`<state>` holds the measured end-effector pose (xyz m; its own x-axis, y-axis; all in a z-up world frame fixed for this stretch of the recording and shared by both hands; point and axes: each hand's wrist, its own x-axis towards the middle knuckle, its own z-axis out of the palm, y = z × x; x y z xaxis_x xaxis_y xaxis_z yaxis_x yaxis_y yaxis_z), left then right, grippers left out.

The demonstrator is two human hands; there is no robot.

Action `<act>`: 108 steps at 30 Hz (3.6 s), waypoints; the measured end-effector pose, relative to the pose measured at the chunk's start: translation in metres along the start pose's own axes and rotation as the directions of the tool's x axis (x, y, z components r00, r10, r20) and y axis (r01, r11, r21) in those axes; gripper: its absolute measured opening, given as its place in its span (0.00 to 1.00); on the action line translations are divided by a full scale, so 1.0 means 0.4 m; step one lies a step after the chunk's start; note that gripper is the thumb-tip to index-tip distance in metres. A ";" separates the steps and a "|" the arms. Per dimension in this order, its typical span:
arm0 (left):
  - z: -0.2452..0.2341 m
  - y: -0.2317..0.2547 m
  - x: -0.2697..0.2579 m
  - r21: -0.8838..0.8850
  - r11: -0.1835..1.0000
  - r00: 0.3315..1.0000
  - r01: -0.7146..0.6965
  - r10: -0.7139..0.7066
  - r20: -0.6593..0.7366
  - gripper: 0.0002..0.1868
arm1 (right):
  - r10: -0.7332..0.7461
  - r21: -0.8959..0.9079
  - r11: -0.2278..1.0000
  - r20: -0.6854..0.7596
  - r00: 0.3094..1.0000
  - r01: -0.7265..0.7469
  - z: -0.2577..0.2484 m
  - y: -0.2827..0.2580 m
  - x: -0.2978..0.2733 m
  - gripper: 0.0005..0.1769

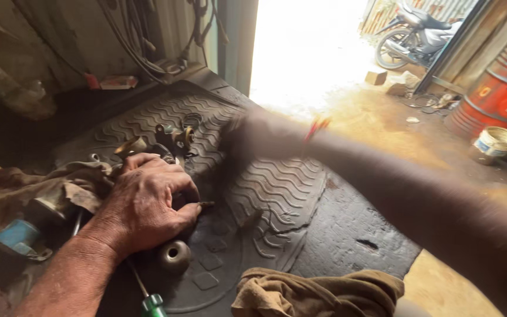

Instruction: The person cleans small mechanical parts on a workbench using a rag and a small brush. They wipe and scrub several cylindrical and ring-shaped components, then use the brush to clean the interior of a cylindrical part.

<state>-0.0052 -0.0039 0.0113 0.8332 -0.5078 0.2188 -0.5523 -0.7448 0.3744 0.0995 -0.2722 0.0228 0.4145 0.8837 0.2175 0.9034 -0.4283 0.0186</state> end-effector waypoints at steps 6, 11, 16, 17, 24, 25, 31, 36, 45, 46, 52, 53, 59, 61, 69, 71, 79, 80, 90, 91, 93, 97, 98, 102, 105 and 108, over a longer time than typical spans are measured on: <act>0.004 -0.003 0.006 -0.017 0.999 0.998 -0.041 0.040 -0.045 0.10 | 0.149 0.198 0.963 0.166 0.975 -0.181 0.021 0.046 -0.145 0.09; 0.003 -0.013 -0.003 0.025 0.995 0.991 -0.092 0.094 -0.092 0.10 | 0.396 -0.735 0.677 0.331 0.857 -0.030 -0.075 0.129 -0.324 0.15; 0.035 -0.022 0.008 0.042 0.992 0.990 -0.117 0.119 -0.069 0.09 | 0.140 -0.066 0.986 -0.143 0.980 -0.150 -0.110 0.004 -0.297 0.15; 0.033 -0.021 0.006 0.020 0.995 0.994 -0.094 0.095 -0.046 0.08 | 0.175 0.312 0.942 -0.155 0.972 -0.120 -0.091 -0.033 -0.268 0.14; 0.016 -0.011 0.004 0.002 1.000 1.000 0.001 -0.001 0.006 0.09 | -0.204 -0.012 0.979 -0.123 0.971 0.204 0.002 -0.137 -0.149 0.18; 0.017 -0.010 0.003 0.010 1.000 1.000 0.022 -0.022 0.019 0.09 | -0.171 0.109 0.977 -0.119 0.978 0.184 0.001 -0.108 -0.176 0.15; 0.016 0.002 0.004 0.024 1.000 1.000 -0.019 0.019 -0.004 0.09 | 0.349 -0.221 0.921 0.097 0.932 -0.322 -0.104 0.049 -0.371 0.22; 0.016 -0.010 0.010 0.026 0.998 0.997 -0.065 0.066 -0.044 0.11 | 0.131 0.110 0.987 -0.168 0.977 -0.113 -0.118 -0.076 -0.365 0.13; 0.026 -0.015 0.011 0.035 0.995 0.994 -0.095 0.097 -0.046 0.07 | 0.496 -0.218 0.849 0.013 0.868 -0.482 -0.128 -0.045 -0.456 0.15; 0.030 -0.018 0.013 0.044 0.996 0.996 -0.077 0.079 -0.044 0.08 | 0.464 -0.165 0.869 -0.058 0.884 -0.467 -0.132 -0.043 -0.461 0.11; 0.037 -0.033 0.010 0.083 0.989 0.989 -0.123 0.129 -0.077 0.08 | 0.057 0.348 0.937 -0.110 0.992 -0.016 -0.091 -0.103 -0.391 0.07; 0.038 -0.030 0.010 0.080 0.987 0.984 -0.143 0.150 -0.097 0.09 | 0.013 0.374 0.927 -0.116 0.993 0.032 -0.079 -0.098 -0.372 0.04; 0.022 0.015 0.018 0.005 0.985 0.971 -0.173 0.171 -0.169 0.06 | 0.291 0.033 0.952 -0.395 0.871 -0.303 -0.043 -0.118 -0.361 0.04; 0.029 0.050 0.020 -0.037 0.994 0.992 -0.100 0.096 -0.084 0.07 | 0.274 0.047 0.960 -0.355 0.894 -0.275 -0.011 -0.154 -0.349 0.08; 0.021 0.167 0.013 0.029 0.999 0.980 0.021 -0.027 0.198 0.15 | 0.324 0.081 0.945 -0.340 0.883 -0.316 -0.015 -0.192 -0.323 0.10; 0.026 0.169 0.010 0.065 0.998 0.981 -0.017 0.003 0.196 0.16 | 0.332 0.075 0.942 -0.340 0.880 -0.327 -0.016 -0.193 -0.318 0.09; 0.019 0.177 0.014 0.115 0.993 0.955 0.016 -0.049 0.294 0.17 | 0.371 0.047 0.925 -0.338 0.865 -0.378 -0.006 -0.195 -0.321 0.09; 0.014 0.179 0.014 0.130 0.991 0.947 0.030 -0.070 0.314 0.16 | 0.374 0.052 0.923 -0.339 0.863 -0.380 -0.006 -0.195 -0.323 0.09; 0.037 0.083 0.015 -0.170 0.985 1.000 -0.011 0.015 0.023 0.15 | 0.370 0.361 0.901 -0.349 0.861 -0.240 -0.036 -0.212 -0.274 0.12; 0.039 0.068 0.014 -0.196 0.980 0.997 0.028 -0.040 -0.059 0.15 | 0.293 0.354 0.921 -0.354 0.888 -0.163 -0.051 -0.222 -0.256 0.12; 0.054 0.050 0.012 -0.263 0.961 0.967 0.086 -0.144 -0.211 0.14 | 0.126 0.296 0.955 -0.328 0.936 -0.025 -0.064 -0.256 -0.219 0.14; 0.083 0.031 0.015 -0.227 0.974 0.898 -0.005 -0.096 -0.430 0.15 | -0.210 0.181 0.955 -0.136 0.968 0.233 -0.033 -0.293 -0.151 0.22; 0.087 0.023 0.014 -0.223 0.975 0.886 -0.025 -0.081 -0.457 0.15 | -0.286 0.186 0.937 -0.081 0.955 0.297 -0.018 -0.288 -0.145 0.26; 0.094 0.008 0.014 -0.335 0.941 0.884 -0.044 -0.120 -0.452 0.15 | -0.210 0.282 0.930 -0.120 0.970 0.236 -0.052 -0.090 -0.109 0.14; 0.092 0.007 0.013 -0.492 0.868 0.889 0.070 -0.278 -0.364 0.15 | 0.296 -0.067 0.953 -0.009 0.955 -0.295 -0.083 -0.049 -0.119 0.11; 0.102 0.005 0.025 -0.550 0.832 0.851 0.067 -0.336 -0.404 0.17 | -0.125 0.050 0.988 -0.275 0.953 0.144 -0.078 -0.085 -0.096 0.15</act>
<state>0.0011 -0.0281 -0.0227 0.9056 -0.0076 0.4241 -0.3886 -0.4158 0.8223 0.0496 -0.2973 0.0443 0.2519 0.8439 0.4737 0.9580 -0.2866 0.0010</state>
